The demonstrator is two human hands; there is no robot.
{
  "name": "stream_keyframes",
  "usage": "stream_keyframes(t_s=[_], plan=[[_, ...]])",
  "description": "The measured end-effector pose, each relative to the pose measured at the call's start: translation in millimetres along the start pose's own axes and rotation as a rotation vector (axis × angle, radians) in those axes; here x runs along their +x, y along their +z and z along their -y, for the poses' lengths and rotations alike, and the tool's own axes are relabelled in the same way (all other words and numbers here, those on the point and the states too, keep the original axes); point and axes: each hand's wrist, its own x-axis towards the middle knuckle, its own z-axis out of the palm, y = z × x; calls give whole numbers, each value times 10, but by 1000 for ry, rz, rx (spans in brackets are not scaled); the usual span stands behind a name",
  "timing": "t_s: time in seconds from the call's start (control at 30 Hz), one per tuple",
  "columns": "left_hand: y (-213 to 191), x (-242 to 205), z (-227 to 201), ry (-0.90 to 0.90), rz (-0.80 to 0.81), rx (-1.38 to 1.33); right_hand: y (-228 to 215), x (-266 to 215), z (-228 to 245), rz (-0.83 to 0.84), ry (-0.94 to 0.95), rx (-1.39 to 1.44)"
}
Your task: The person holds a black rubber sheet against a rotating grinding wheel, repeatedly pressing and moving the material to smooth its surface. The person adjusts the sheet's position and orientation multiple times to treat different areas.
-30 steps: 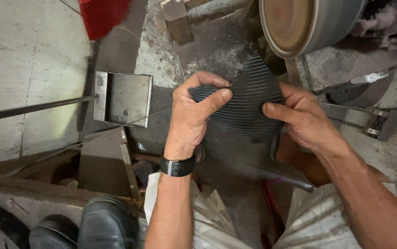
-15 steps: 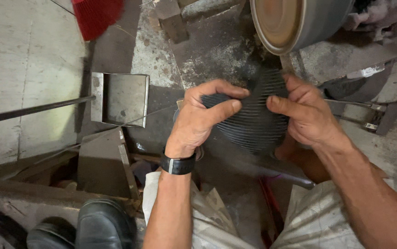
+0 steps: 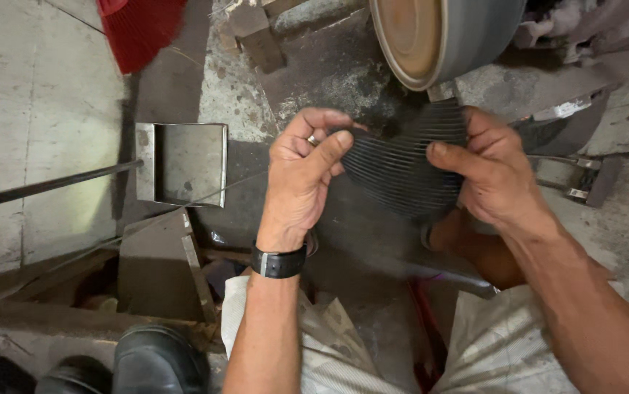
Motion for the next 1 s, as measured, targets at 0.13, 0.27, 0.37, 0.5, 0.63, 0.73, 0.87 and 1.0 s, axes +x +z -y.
stream_keyframes(t_s=[0.13,0.27,0.37,0.5,0.63,0.73,0.87,1.0], plan=[[109,11,-36,0,-15,108,-104,-59,162,52,-31,-264],[172,85,86,84,-63,260,-153,-75,184,-28,-159,-537],[214,140,159,151,-66,262,-126,-99,237,-32,-220,-553],[267,239,254,283,-80,348,-224,-94,120,-81,-343,-536],[397,275,229,286,-94,333,-61,-140,260,-157,-316,-600],[451,277,187,305,-119,446,-88,-135,229,-242,-323,-722],[457,323,200,342,-117,437,-43,-119,231,-266,-356,-765],[448,368,220,380,-156,457,-15,-68,239,-244,-372,-783]])
